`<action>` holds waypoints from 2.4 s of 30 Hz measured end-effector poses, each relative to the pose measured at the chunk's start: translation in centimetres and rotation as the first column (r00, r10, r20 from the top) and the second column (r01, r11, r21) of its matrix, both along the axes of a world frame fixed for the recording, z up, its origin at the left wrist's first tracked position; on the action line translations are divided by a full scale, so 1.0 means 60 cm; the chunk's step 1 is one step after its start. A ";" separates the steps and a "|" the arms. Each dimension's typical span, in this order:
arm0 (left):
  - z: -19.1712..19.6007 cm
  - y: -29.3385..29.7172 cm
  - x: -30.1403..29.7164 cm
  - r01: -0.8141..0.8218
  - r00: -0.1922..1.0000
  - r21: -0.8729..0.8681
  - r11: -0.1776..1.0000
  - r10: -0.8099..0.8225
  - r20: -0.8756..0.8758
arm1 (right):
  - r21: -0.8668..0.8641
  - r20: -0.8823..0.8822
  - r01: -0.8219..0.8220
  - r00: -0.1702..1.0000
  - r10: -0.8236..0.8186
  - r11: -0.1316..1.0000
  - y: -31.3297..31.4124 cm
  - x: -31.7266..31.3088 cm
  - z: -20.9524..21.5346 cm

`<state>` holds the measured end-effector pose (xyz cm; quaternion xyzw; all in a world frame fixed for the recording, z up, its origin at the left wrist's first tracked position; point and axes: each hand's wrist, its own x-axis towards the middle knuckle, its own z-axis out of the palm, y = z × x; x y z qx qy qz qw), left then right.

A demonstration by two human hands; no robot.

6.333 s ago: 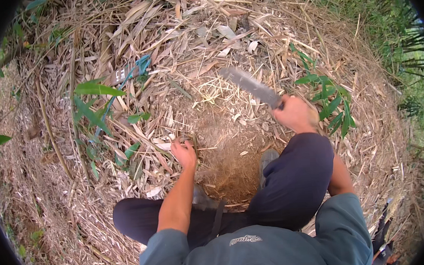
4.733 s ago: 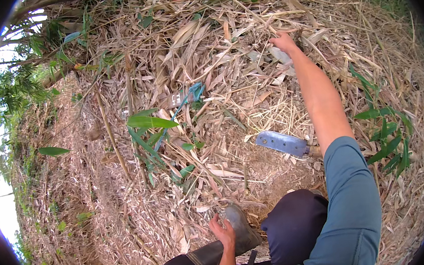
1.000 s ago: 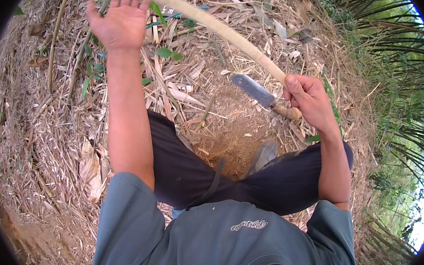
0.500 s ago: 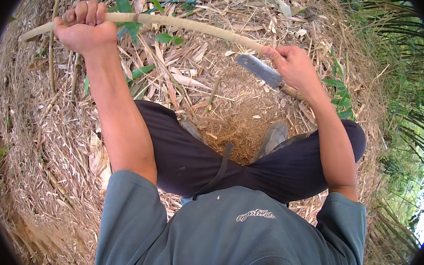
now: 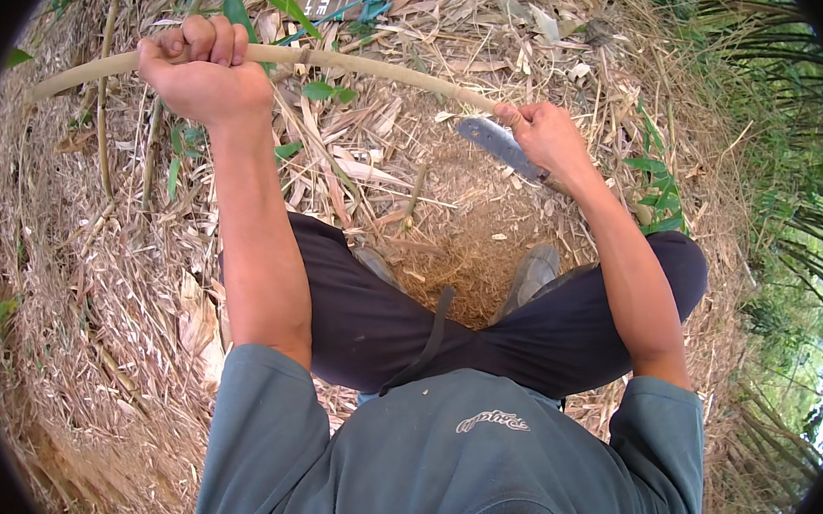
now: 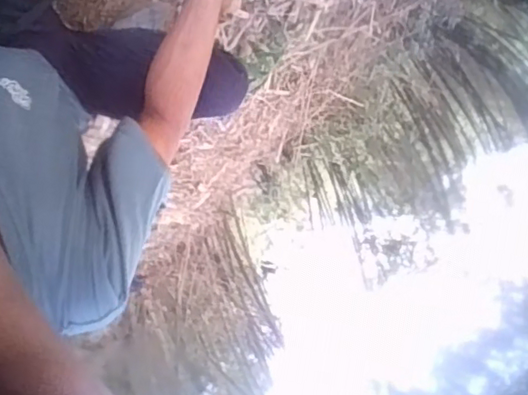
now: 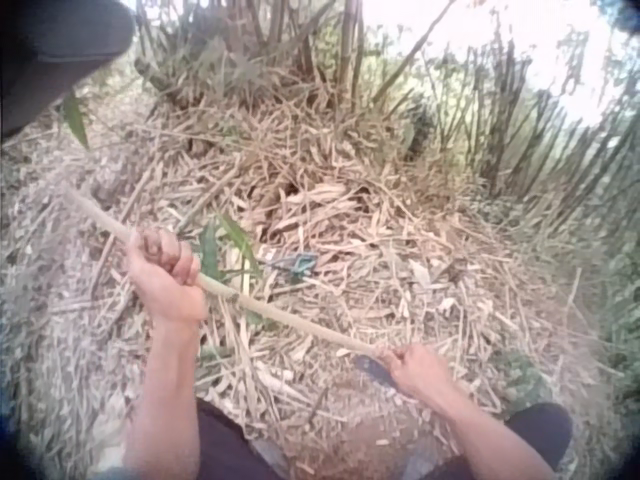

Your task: The person sits on the ground in a bamboo grove and uses a large knife to split a long bamboo stalk into thin strips. They repeatedly strike the bamboo with the knife to separate the layers and then peel the resulting strips apart by hand.

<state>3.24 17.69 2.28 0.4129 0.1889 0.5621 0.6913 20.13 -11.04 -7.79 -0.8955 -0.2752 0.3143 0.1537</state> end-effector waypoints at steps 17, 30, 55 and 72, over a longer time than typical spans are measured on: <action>-0.037 0.046 -0.008 0.197 0.970 -0.256 0.946 -0.150 0.192 | 0.378 -0.100 -0.137 0.977 0.187 0.916 0.007 0.070 0.034; -0.081 -0.004 0.071 -0.372 0.717 -0.030 0.928 0.267 -0.644 | 0.333 0.358 -0.307 0.916 0.182 0.891 0.004 0.032 0.057; -0.138 -0.174 0.103 0.810 0.059 0.281 0.515 0.404 -0.913 | 0.038 0.533 -0.125 0.842 0.086 0.991 -0.040 0.088 0.073; -0.184 -0.198 0.095 0.773 -0.162 0.102 0.625 0.351 -0.922 | -0.048 0.400 -0.089 0.911 0.101 0.995 -0.033 0.070 0.009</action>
